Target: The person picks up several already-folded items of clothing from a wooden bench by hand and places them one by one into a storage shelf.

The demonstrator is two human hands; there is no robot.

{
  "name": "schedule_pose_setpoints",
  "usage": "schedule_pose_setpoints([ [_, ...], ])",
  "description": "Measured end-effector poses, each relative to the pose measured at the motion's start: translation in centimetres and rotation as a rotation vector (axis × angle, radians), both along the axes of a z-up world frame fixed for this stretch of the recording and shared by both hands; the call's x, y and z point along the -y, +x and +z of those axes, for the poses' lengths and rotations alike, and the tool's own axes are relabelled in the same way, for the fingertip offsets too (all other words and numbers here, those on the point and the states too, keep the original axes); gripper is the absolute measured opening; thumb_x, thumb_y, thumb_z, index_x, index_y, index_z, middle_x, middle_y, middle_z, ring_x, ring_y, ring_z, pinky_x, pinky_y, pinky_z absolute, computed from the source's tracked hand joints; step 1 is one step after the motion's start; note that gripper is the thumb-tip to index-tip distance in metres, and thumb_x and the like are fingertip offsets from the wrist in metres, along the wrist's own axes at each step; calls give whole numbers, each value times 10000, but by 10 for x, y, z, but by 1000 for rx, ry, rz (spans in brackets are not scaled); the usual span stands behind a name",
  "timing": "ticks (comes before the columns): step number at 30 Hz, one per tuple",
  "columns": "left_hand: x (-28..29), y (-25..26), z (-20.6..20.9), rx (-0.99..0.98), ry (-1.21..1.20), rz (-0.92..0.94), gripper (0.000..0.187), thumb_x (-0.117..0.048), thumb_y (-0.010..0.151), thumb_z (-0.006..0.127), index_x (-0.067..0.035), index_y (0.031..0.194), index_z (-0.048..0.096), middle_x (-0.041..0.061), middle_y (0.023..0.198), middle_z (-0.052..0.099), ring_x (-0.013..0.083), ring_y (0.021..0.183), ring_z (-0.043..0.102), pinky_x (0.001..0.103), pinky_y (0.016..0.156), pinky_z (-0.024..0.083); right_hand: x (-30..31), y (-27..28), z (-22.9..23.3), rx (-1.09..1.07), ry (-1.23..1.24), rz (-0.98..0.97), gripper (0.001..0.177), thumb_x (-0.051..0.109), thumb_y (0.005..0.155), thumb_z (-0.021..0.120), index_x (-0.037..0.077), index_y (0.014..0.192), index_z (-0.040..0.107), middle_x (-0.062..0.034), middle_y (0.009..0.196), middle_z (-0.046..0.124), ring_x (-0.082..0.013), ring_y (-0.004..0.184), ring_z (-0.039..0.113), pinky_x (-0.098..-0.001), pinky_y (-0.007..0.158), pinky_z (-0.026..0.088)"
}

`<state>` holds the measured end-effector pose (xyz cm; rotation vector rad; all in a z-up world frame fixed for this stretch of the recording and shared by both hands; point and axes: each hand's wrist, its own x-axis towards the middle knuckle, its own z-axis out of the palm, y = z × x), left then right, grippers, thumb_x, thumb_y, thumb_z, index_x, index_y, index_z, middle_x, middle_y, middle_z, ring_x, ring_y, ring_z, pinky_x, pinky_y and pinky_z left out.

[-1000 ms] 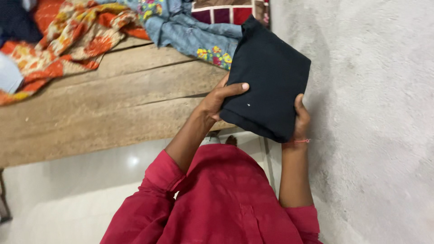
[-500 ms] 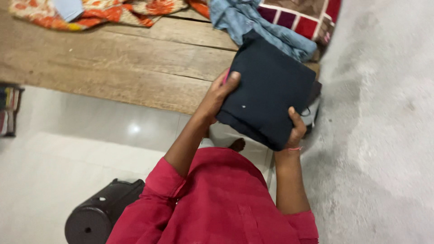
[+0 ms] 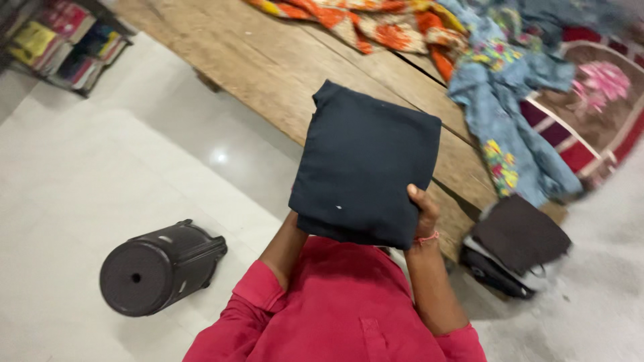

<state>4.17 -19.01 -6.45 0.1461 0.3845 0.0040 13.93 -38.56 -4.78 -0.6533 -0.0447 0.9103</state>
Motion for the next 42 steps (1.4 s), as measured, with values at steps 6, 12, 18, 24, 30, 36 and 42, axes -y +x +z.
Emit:
schedule_pose_setpoints([
  [6,-104,-63,5,34,33,127,831,-626,965,504,-22,1532,437,187,1442,572,287,1277,600,403,1053,515,-114,-26,-4,-21,-43,277,733,167,883,689,-90,1495,378,-254,1401,571,-355,1243,634,-485,1077,521],
  [12,-172,-118,-1,45,24,298,846,-638,955,497,-30,1538,423,183,1457,556,291,1292,582,412,1060,503,-199,-23,-19,155,-169,549,720,157,888,683,-127,1491,409,-277,1362,589,-349,1207,647,-445,1049,532],
  [18,-233,-170,-17,21,-9,530,861,-651,945,490,-38,1545,410,179,1471,540,296,1307,564,420,1067,491,-313,-44,-38,414,-219,684,747,176,846,664,-70,1500,401,-205,1370,590,-299,1228,621,-409,1056,506],
  [24,-334,-192,-22,15,16,732,876,-663,935,482,-46,1552,397,175,1486,523,300,1323,546,429,1074,479,-447,-47,-69,596,-90,867,751,179,848,674,-72,1502,404,-199,1386,584,-304,1264,595,-401,1076,486],
  [30,-439,-206,-11,7,30,870,891,-675,925,475,-54,1558,384,171,1501,507,305,1338,528,437,1080,467,-577,-44,-82,541,-53,996,785,200,856,695,-62,1522,371,-199,1414,559,-305,1292,572,-413,1094,462],
  [36,-541,-194,-11,48,-5,937,907,-687,914,467,-62,1565,370,167,1516,491,309,1354,510,446,1087,456,-697,-29,-66,406,-131,1169,786,244,875,689,-60,1526,370,-208,1417,572,-312,1291,592,-435,1077,492],
  [42,-651,-187,-32,41,-56,934,922,-699,904,460,-70,1571,357,163,1530,474,314,1369,492,454,1094,444,-798,-33,-58,435,-121,1103,770,195,877,663,-72,1527,348,-236,1373,580,-340,1229,626,-459,1022,528],
])
